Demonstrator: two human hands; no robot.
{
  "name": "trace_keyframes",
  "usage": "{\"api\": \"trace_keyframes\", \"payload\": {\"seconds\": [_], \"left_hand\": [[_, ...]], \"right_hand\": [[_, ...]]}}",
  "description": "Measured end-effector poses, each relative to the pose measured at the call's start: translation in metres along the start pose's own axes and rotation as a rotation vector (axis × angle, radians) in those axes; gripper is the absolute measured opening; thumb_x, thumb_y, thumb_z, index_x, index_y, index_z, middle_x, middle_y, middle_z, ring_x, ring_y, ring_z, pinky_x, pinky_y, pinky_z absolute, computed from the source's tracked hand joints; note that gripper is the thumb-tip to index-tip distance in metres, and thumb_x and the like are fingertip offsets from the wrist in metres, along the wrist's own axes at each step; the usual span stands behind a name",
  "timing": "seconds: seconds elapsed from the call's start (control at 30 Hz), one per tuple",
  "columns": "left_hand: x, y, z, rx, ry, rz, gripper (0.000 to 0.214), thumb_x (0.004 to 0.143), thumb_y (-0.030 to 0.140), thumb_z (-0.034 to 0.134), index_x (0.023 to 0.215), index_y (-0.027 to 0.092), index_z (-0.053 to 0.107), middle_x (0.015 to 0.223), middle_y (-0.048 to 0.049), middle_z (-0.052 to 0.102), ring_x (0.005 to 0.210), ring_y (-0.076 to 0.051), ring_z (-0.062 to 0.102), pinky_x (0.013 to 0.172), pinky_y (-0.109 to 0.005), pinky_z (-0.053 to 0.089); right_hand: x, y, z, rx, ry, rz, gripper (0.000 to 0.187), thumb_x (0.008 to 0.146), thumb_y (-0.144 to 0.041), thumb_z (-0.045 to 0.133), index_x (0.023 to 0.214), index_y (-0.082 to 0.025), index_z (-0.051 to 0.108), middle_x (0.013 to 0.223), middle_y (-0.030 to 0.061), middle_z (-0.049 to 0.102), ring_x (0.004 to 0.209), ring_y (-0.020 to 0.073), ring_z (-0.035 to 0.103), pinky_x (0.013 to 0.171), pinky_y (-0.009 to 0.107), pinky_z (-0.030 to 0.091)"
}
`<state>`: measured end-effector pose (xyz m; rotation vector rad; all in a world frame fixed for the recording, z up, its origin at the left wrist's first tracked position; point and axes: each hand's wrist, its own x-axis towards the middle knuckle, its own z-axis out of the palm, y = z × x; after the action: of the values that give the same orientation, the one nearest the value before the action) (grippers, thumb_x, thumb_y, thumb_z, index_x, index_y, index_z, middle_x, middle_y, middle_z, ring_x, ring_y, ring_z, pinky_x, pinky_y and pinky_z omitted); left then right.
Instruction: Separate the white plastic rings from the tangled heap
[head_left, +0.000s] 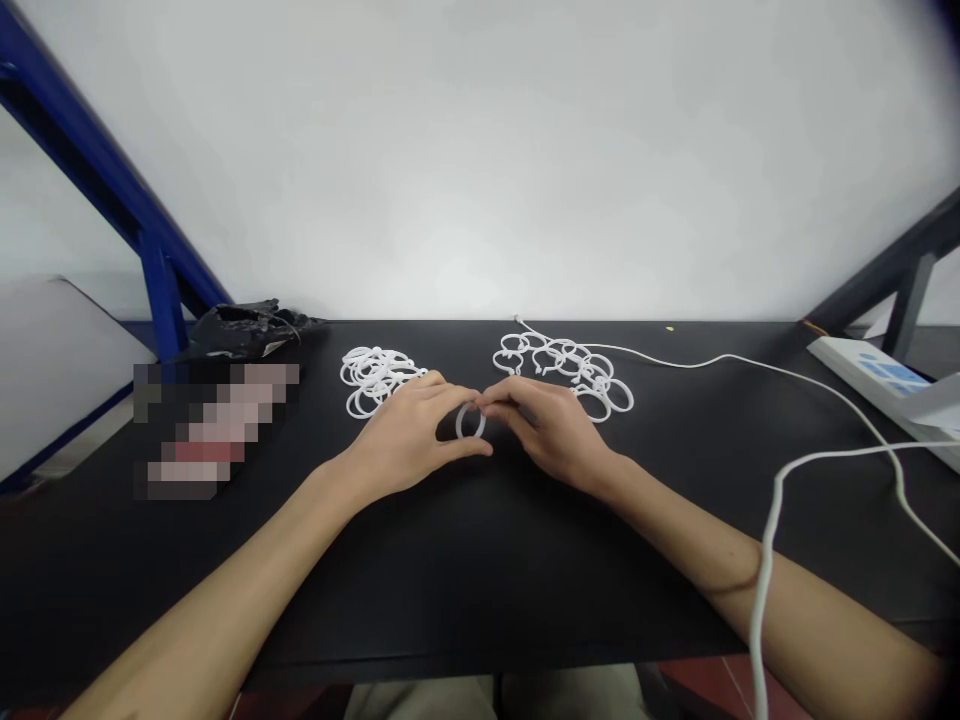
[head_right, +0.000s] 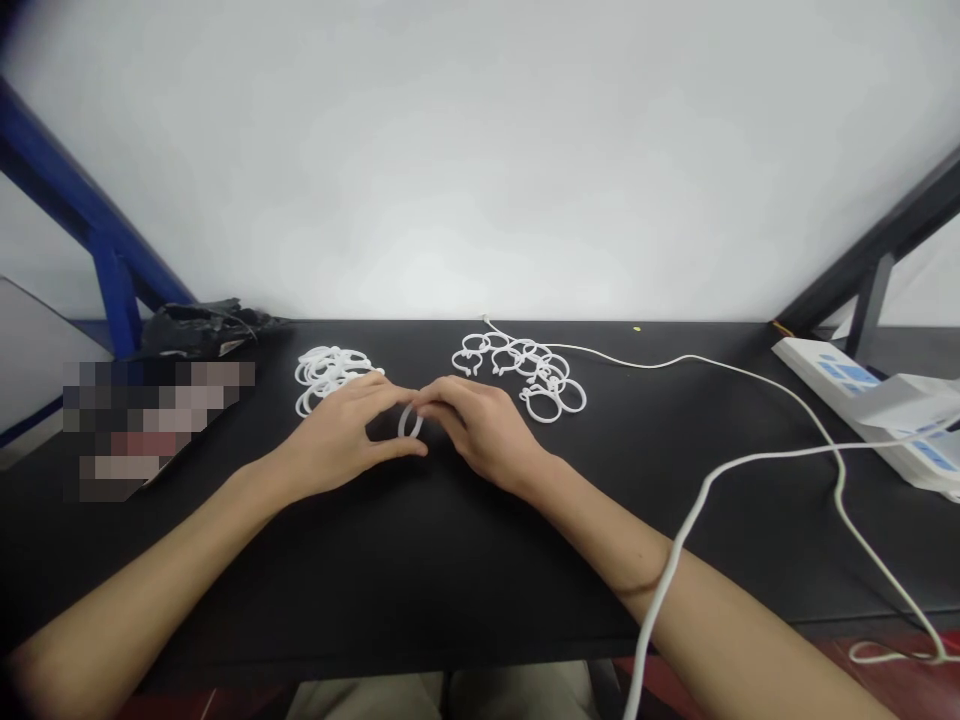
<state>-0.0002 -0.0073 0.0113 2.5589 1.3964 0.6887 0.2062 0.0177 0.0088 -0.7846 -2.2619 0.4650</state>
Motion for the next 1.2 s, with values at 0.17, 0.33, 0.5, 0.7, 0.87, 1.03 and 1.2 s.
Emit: {"api": "trace_keyframes", "payload": {"seconds": [0.17, 0.33, 0.5, 0.7, 0.87, 1.03, 1.2], "left_hand": [[0.002, -0.013, -0.004, 0.227, 0.190, -0.159, 0.037, 0.092, 0.045, 0.053, 0.118, 0.020, 0.060, 0.110, -0.0065, 0.064, 0.103, -0.027, 0.052, 0.092, -0.041, 0.044], [0.000, -0.036, -0.010, 0.411, 0.205, -0.449, 0.044, 0.090, 0.035, 0.045, 0.127, 0.013, 0.058, 0.123, -0.0145, 0.059, 0.111, -0.034, 0.050, 0.093, -0.047, 0.044], [-0.001, -0.039, -0.011, 0.384, 0.132, -0.501, 0.049, 0.093, 0.044, 0.038, 0.128, 0.015, 0.056, 0.128, -0.0147, 0.059, 0.113, -0.036, 0.051, 0.091, -0.048, 0.045], [0.000, -0.031, -0.015, 0.457, 0.134, -0.508, 0.042, 0.091, 0.049, 0.041, 0.108, 0.017, 0.063, 0.109, -0.0143, 0.065, 0.103, -0.034, 0.056, 0.082, -0.045, 0.048], [0.000, -0.029, -0.016, 0.454, 0.114, -0.524, 0.035, 0.090, 0.048, 0.044, 0.099, 0.018, 0.060, 0.105, -0.0132, 0.064, 0.099, -0.034, 0.056, 0.078, -0.044, 0.048], [-0.001, -0.032, -0.018, 0.413, 0.128, -0.544, 0.032, 0.088, 0.049, 0.045, 0.091, 0.019, 0.058, 0.102, -0.0131, 0.066, 0.098, -0.035, 0.057, 0.075, -0.045, 0.048], [0.000, -0.045, -0.022, 0.348, 0.145, -0.576, 0.039, 0.091, 0.053, 0.038, 0.087, 0.021, 0.059, 0.100, -0.0124, 0.068, 0.101, -0.036, 0.057, 0.078, -0.046, 0.048]], "right_hand": [[0.004, 0.022, 0.001, -0.411, 0.105, 0.079, 0.033, 0.093, -0.033, 0.056, 0.121, -0.016, 0.058, 0.111, 0.0118, 0.065, 0.107, 0.0273, 0.054, 0.096, 0.044, 0.045], [0.004, 0.042, -0.002, -0.700, 0.036, 0.149, 0.026, 0.090, -0.029, 0.058, 0.111, -0.016, 0.066, 0.112, 0.0159, 0.061, 0.109, 0.0337, 0.048, 0.092, 0.050, 0.044], [0.003, 0.039, -0.002, -0.667, -0.018, 0.124, 0.017, 0.091, -0.027, 0.055, 0.101, -0.018, 0.066, 0.098, 0.0126, 0.064, 0.095, 0.0291, 0.049, 0.085, 0.045, 0.043], [0.002, 0.037, -0.001, -0.580, -0.052, 0.112, 0.023, 0.093, -0.013, 0.043, 0.101, -0.017, 0.065, 0.095, 0.0099, 0.067, 0.086, 0.0244, 0.050, 0.078, 0.038, 0.039], [0.003, 0.034, 0.000, -0.562, -0.059, 0.165, 0.021, 0.094, -0.027, 0.049, 0.098, -0.016, 0.065, 0.096, 0.0113, 0.067, 0.089, 0.0255, 0.053, 0.082, 0.040, 0.040], [0.002, 0.036, 0.001, -0.548, -0.071, 0.149, 0.020, 0.092, -0.022, 0.053, 0.108, -0.014, 0.062, 0.101, 0.0126, 0.066, 0.088, 0.0256, 0.056, 0.082, 0.041, 0.044], [0.001, 0.037, 0.001, -0.447, -0.006, 0.096, 0.020, 0.093, -0.017, 0.047, 0.107, -0.014, 0.062, 0.102, 0.0139, 0.064, 0.095, 0.0272, 0.055, 0.086, 0.043, 0.047]]}}
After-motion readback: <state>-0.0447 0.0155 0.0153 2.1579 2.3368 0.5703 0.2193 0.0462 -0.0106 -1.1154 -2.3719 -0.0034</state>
